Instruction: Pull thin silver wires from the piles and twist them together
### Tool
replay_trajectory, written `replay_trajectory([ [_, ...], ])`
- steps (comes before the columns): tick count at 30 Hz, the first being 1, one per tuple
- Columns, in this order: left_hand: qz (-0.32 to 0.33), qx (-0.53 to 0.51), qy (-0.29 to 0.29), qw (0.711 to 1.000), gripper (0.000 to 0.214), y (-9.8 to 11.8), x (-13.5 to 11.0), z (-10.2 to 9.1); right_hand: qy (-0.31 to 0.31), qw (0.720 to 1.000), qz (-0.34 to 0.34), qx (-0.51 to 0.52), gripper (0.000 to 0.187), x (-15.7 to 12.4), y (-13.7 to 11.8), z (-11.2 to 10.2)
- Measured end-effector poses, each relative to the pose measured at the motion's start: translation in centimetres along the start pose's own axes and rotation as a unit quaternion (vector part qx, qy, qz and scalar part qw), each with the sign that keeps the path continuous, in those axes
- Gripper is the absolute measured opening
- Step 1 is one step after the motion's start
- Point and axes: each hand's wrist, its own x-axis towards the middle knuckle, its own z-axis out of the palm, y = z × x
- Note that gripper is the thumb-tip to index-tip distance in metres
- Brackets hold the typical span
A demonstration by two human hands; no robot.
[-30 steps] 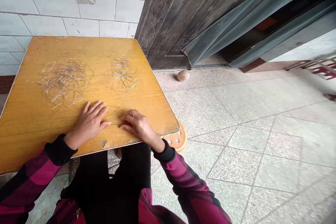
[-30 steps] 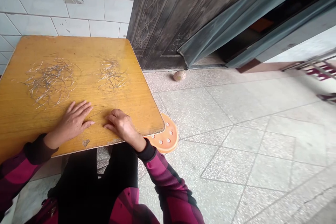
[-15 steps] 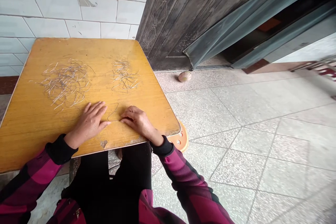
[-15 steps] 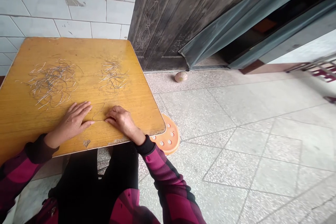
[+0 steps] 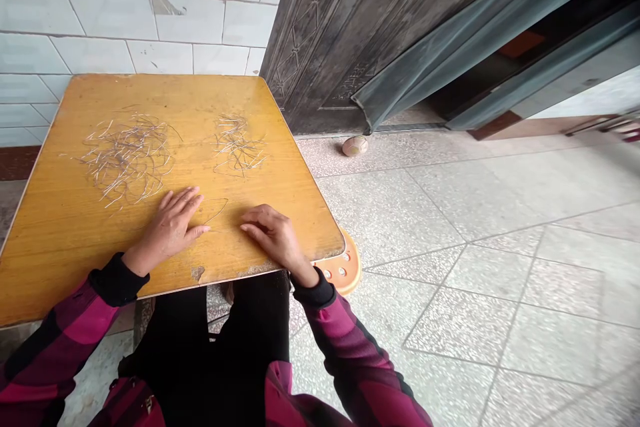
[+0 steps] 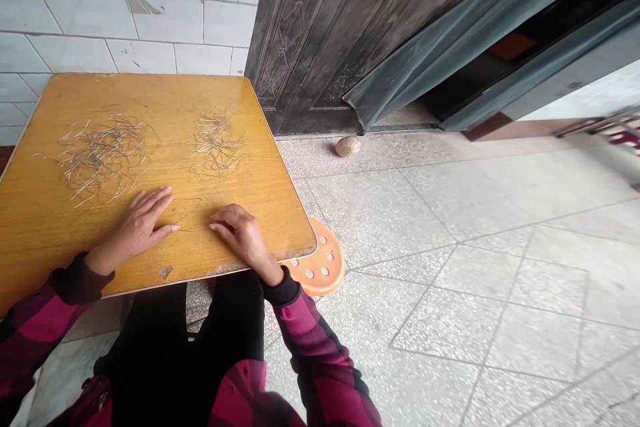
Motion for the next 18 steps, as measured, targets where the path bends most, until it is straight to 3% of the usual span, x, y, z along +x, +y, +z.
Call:
replay_trajectory([
  [3,-0.011,0.011,0.020,1.000,0.050,-0.6,-0.3,-0.1,0.033,0.999,0.029,-0.004,0.015,-1.3,0.2,-0.7],
  [11,-0.034,0.027,0.054,0.998,0.041,-0.9,-1.0,-0.7,0.012,0.999,0.016,-0.048,0.018,-2.7,-0.4,0.0],
  [15,-0.073,0.012,0.104,0.992,0.039,-1.9,-1.0,-2.4,0.045,0.998,0.046,0.005,0.018,-3.0,-0.1,-0.3],
  [18,-0.128,0.011,0.147,0.981,0.037,-3.2,-2.3,-4.4,0.096,0.992,0.078,0.037,0.016,-3.3,0.3,-0.7],
])
